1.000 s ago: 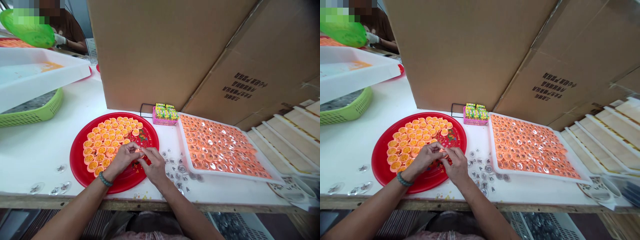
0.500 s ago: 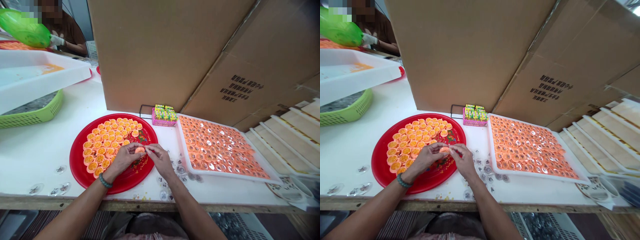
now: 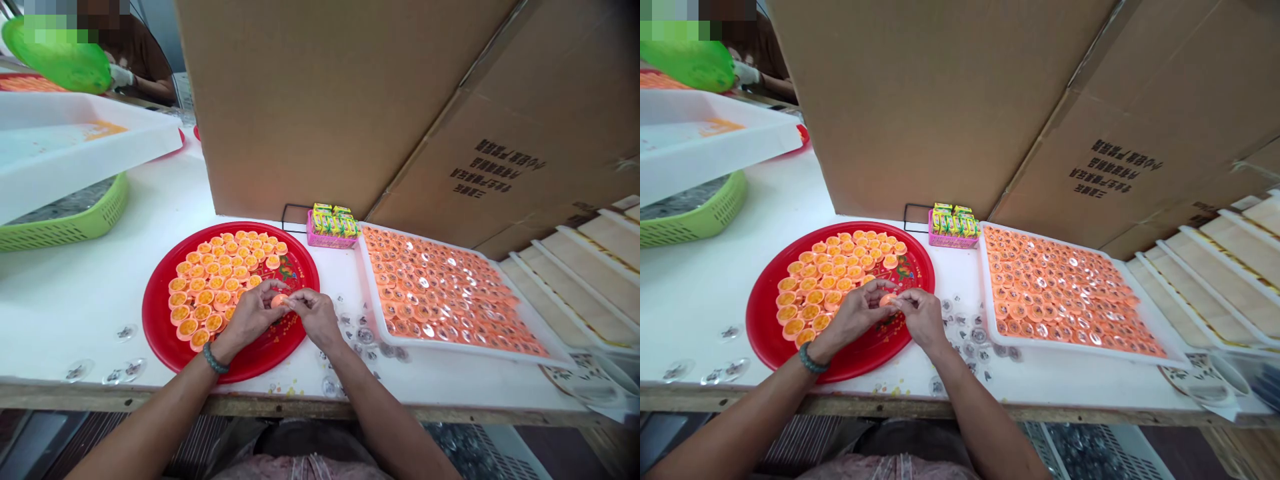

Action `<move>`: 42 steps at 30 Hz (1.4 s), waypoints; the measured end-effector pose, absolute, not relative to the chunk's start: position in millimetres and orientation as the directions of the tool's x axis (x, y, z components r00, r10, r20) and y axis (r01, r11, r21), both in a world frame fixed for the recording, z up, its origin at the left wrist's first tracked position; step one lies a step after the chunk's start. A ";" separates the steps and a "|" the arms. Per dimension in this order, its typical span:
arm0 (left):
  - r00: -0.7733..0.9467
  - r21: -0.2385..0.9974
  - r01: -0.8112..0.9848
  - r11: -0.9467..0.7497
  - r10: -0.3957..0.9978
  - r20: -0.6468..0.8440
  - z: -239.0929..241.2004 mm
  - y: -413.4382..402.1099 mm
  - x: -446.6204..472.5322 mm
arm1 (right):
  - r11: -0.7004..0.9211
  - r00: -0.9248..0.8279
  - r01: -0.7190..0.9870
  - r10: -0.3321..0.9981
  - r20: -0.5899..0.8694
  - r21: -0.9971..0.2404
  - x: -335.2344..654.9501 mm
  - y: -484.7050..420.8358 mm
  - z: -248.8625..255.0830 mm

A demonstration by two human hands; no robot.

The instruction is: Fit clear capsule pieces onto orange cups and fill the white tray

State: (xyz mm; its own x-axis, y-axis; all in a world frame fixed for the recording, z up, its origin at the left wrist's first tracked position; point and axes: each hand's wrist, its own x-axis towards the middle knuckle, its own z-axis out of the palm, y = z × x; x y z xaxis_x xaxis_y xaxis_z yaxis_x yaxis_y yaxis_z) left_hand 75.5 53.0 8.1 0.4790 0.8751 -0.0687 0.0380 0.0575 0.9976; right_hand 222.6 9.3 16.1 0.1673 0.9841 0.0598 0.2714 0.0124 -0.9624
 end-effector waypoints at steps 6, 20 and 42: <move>0.468 0.998 0.059 0.019 0.883 -0.045 11.1 51.4 76.5 | 0.065 0.213 0.328 0.967 0.141 -0.943 218.1 10.3 14.5; 0.538 0.944 -0.162 0.287 0.828 -0.159 12.2 56.1 75.0 | 0.288 0.099 0.509 0.916 0.388 -0.811 224.2 -9.8 19.5; 0.561 0.944 -0.136 0.302 0.809 -0.178 11.4 56.8 74.2 | 0.332 -0.005 0.659 0.899 0.437 -0.675 226.4 -4.2 15.9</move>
